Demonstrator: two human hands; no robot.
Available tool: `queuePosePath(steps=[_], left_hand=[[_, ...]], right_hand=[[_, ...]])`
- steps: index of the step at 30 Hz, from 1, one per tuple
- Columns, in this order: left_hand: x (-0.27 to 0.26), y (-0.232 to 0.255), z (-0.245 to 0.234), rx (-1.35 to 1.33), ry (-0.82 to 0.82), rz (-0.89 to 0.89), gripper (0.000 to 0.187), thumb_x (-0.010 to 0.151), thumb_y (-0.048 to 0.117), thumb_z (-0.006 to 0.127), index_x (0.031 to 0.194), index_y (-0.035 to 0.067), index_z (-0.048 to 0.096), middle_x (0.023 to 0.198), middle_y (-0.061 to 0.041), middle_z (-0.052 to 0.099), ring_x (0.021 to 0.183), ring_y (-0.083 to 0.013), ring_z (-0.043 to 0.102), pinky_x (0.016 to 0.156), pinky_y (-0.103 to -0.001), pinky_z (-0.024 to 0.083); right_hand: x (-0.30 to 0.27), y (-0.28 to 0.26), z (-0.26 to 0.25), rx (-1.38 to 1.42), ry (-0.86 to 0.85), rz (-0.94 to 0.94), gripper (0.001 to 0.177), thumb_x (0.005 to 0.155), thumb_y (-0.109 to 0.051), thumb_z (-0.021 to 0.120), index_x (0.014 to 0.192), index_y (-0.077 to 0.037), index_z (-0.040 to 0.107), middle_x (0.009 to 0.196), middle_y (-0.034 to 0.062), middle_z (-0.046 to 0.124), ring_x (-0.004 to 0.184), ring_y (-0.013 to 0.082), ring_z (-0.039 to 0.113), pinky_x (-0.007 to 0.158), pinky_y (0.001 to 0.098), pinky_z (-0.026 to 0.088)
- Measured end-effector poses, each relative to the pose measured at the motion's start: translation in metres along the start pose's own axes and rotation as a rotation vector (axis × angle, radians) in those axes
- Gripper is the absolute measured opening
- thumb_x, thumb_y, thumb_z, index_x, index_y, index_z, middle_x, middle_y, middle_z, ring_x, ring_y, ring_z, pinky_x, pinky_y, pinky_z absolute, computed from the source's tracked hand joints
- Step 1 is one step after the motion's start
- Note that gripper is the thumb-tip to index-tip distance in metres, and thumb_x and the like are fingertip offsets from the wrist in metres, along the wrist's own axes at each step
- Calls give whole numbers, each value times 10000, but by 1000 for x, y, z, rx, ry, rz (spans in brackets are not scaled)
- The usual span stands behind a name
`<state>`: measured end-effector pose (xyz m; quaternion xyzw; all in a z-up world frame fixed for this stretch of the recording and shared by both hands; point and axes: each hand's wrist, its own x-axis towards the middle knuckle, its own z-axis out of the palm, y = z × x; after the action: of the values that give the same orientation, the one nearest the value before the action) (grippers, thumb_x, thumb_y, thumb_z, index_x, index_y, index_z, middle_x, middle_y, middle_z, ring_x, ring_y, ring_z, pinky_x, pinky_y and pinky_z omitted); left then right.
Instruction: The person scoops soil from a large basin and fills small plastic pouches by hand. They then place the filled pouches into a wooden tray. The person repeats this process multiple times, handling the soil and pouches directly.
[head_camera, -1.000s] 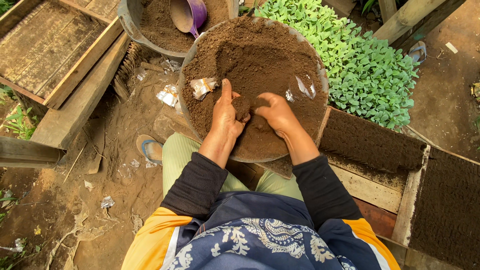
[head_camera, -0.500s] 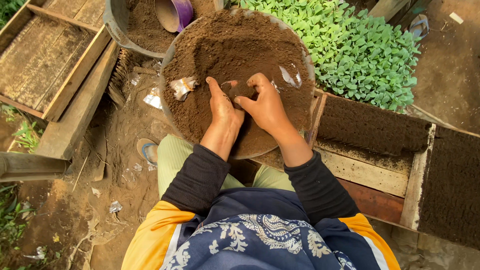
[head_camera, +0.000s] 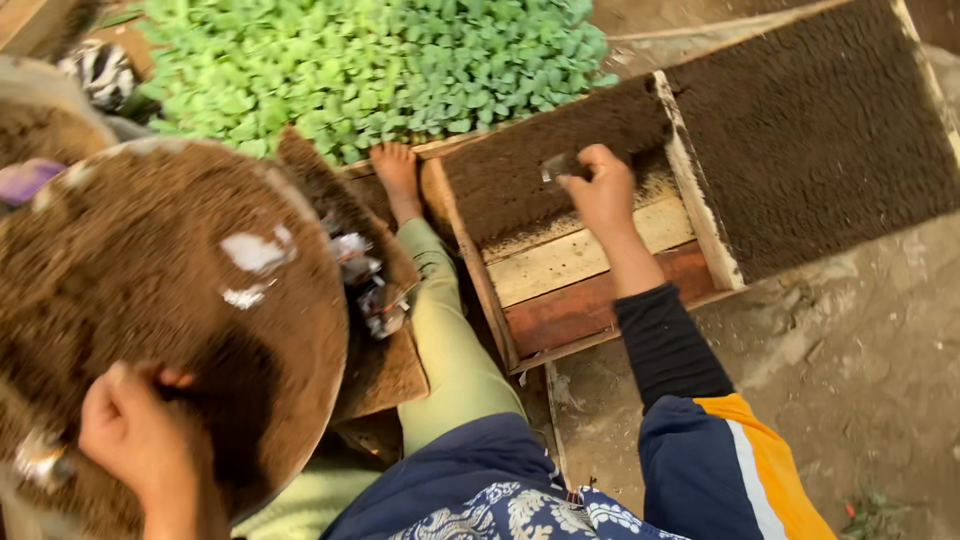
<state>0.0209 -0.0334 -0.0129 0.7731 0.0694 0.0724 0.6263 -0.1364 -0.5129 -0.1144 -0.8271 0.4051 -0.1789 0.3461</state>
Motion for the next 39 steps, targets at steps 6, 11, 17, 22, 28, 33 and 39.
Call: queuePosePath(steps=[6, 11, 17, 22, 28, 33, 39], left_hand=[[0, -16, -22, 909, -42, 511, 293, 1269, 49, 480, 1068, -26, 679, 922, -148, 580, 846, -262, 519, 750, -381, 367], [30, -124, 129, 383, -148, 187, 328, 1240, 204, 379, 1084, -45, 523, 681, -58, 286, 579, -154, 278, 586, -307, 238], [70, -307, 468, -1107, -410, -615, 175, 918, 307, 335, 837, 168, 265, 816, -16, 174, 729, -161, 214, 716, -285, 239], [54, -211, 241, -438, -300, -107, 115, 982, 148, 398, 963, 39, 426, 919, -112, 329, 866, -252, 362, 854, -329, 318], [12, -14, -21, 669, -18, 642, 95, 1074, -156, 524, 1008, -152, 593, 979, -244, 522, 937, -371, 487, 873, -449, 393], [-5, 14, -33, 593, -25, 598, 166, 1041, 51, 483, 925, -9, 587, 925, -143, 579, 880, -296, 526, 840, -406, 402], [-16, 20, -57, 271, 2, 550, 131, 926, -26, 532, 810, 16, 579, 841, -166, 592, 811, -347, 553, 759, -424, 419]], right_hand=[[49, 126, -43, -91, 174, 386, 174, 795, -45, 714, 863, -97, 563, 937, 75, 609, 834, 214, 569, 725, 386, 475], [84, 207, -20, -135, 92, 536, 310, 897, -135, 680, 824, -157, 379, 712, -7, 317, 615, 147, 271, 562, 341, 230], [94, 226, 10, -172, 11, 472, 224, 864, -97, 646, 834, -135, 427, 652, -6, 354, 560, 135, 301, 513, 361, 256], [81, 168, 6, -215, -53, 358, 125, 984, -175, 492, 943, -68, 442, 688, 75, 406, 517, 186, 333, 467, 384, 263], [97, 100, 18, -177, 24, 282, 133, 967, -97, 558, 1014, -69, 436, 905, 122, 530, 647, 253, 495, 516, 442, 393], [60, -68, 59, 81, -109, -297, 170, 934, -71, 498, 916, -92, 666, 603, 46, 599, 524, 162, 565, 541, 340, 439], [-60, -233, 126, 96, -351, -889, 182, 868, -62, 559, 971, -136, 690, 905, 81, 654, 915, 279, 634, 853, 355, 485]])
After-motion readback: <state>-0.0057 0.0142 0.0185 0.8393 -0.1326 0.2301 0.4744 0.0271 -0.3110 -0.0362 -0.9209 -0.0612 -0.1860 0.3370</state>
